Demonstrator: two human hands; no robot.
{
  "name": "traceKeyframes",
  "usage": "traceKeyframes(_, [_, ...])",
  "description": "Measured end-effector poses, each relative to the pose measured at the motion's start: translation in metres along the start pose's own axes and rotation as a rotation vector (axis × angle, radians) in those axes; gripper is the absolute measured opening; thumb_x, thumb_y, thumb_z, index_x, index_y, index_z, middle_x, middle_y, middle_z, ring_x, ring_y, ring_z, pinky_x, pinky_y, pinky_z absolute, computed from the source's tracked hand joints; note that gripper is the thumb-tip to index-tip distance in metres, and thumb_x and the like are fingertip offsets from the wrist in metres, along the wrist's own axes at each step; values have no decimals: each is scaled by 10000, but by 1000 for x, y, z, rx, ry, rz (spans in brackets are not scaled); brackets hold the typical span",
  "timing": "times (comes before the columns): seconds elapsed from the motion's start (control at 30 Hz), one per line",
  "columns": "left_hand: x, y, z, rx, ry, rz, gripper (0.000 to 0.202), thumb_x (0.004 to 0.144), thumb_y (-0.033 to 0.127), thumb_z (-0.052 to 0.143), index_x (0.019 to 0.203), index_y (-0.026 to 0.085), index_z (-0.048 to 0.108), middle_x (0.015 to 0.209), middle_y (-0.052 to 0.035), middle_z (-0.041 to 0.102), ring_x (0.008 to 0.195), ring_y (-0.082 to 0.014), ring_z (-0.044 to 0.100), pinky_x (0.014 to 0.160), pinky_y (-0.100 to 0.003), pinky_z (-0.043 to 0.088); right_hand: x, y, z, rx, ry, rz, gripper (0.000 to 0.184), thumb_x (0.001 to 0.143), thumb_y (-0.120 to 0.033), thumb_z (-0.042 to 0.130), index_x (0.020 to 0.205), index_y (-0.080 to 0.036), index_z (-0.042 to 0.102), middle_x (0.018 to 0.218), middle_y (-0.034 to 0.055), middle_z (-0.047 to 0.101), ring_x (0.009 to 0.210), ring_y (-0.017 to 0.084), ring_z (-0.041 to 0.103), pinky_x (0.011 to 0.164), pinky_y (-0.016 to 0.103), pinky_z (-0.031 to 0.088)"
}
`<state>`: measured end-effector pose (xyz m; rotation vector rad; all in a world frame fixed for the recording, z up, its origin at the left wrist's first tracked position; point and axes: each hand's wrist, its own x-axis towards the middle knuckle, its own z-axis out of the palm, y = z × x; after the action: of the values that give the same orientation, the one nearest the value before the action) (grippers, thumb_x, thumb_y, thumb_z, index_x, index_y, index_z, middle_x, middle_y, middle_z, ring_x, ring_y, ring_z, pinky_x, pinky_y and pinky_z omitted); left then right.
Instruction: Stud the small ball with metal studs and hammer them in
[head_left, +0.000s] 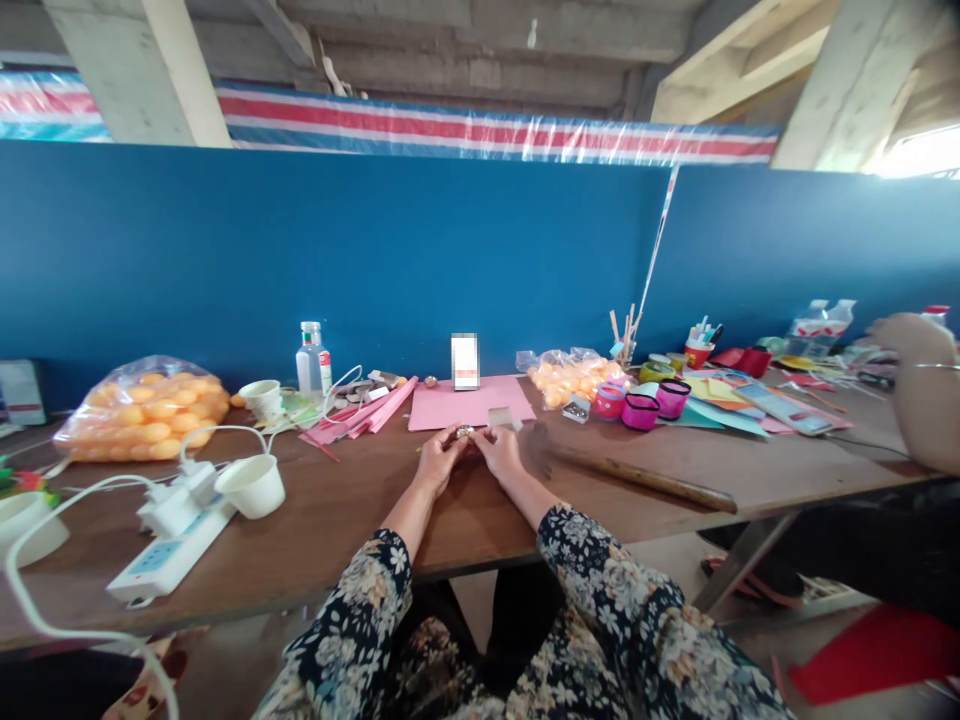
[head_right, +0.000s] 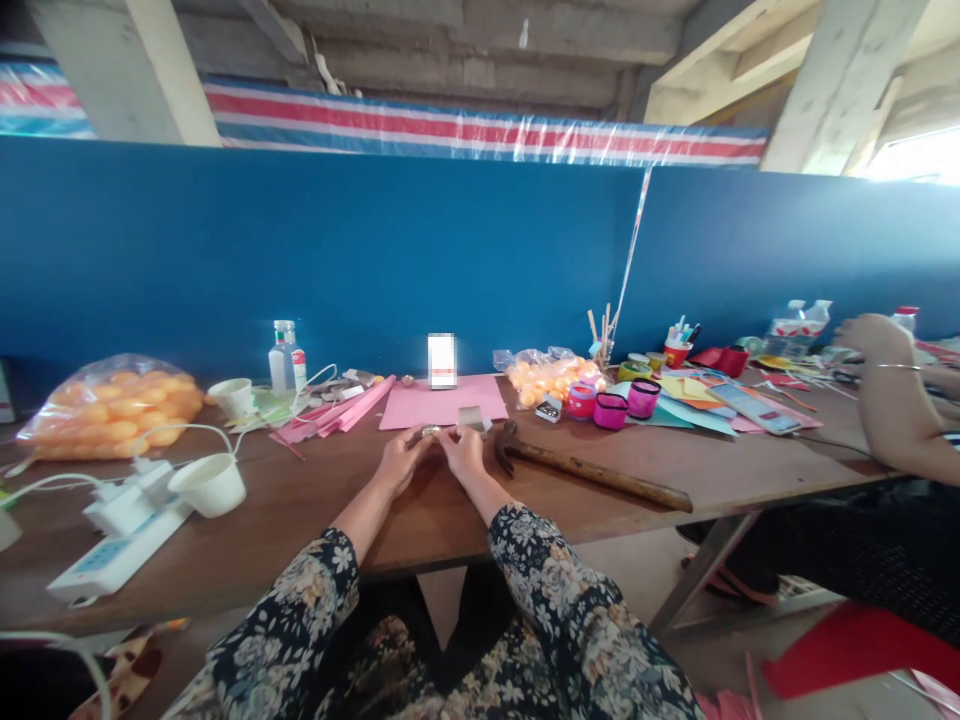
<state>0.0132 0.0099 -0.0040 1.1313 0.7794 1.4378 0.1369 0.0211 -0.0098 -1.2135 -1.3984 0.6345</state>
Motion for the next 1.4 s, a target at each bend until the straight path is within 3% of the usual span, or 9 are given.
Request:
traceKeyframes(0.17, [1, 1, 0, -44, 6, 1, 416, 603, 267, 679, 993, 151, 593, 974, -79, 642, 897, -191, 587, 870, -364, 416, 1, 3, 1, 24, -13, -12, 274, 691, -368, 544, 730, -119, 652, 713, 72, 667, 618, 164, 584, 596, 257, 447])
traceKeyframes(0.33, [0, 7, 2, -128, 25, -82, 346, 644, 286, 649, 950, 138, 585, 917, -78, 644, 847, -172, 596, 827, -359, 442, 0, 6, 3, 59, -54, -45, 240, 695, -352, 541, 743, -137, 635, 723, 51, 659, 639, 159, 582, 617, 266, 457])
traceKeyframes(0.57, [2, 4, -1, -140, 72, -90, 374, 598, 245, 692, 934, 144, 561, 874, -66, 646, 778, -145, 604, 735, -307, 467, -2, 3, 5, 163, -81, -111, 237, 660, -293, 585, 842, -141, 580, 828, 63, 642, 720, 158, 596, 674, 281, 480])
traceKeyframes(0.77, [1, 6, 1, -129, 51, -106, 350, 598, 235, 691, 918, 145, 579, 889, -62, 648, 789, -142, 601, 730, -278, 459, -2, -1, 4, 264, -158, -66, 272, 687, -311, 562, 905, -149, 574, 912, 78, 642, 817, 177, 608, 708, 293, 493])
traceKeyframes(1.03, [0, 6, 1, -108, -3, -98, 331, 603, 230, 688, 908, 125, 615, 919, -83, 650, 820, -167, 594, 771, -307, 453, -2, 1, 4, 199, -122, -50, 289, 697, -339, 558, 911, -145, 573, 921, 84, 638, 832, 187, 602, 639, 274, 509])
traceKeyframes(1.23, [3, 2, -2, -168, -17, -133, 312, 648, 243, 658, 934, 130, 606, 913, -90, 651, 826, -188, 604, 789, -379, 465, -1, -1, 4, 301, -143, 74, 314, 752, -383, 474, 950, -160, 570, 864, 58, 642, 618, 149, 608, 507, 256, 506])
traceKeyframes(1.4, [3, 3, -3, -196, -78, -118, 277, 687, 279, 619, 890, 91, 628, 899, -116, 656, 857, -209, 601, 828, -401, 449, 0, 2, 4, 285, -170, 40, 308, 744, -341, 487, 977, -165, 587, 946, 71, 638, 719, 170, 618, 547, 261, 512])
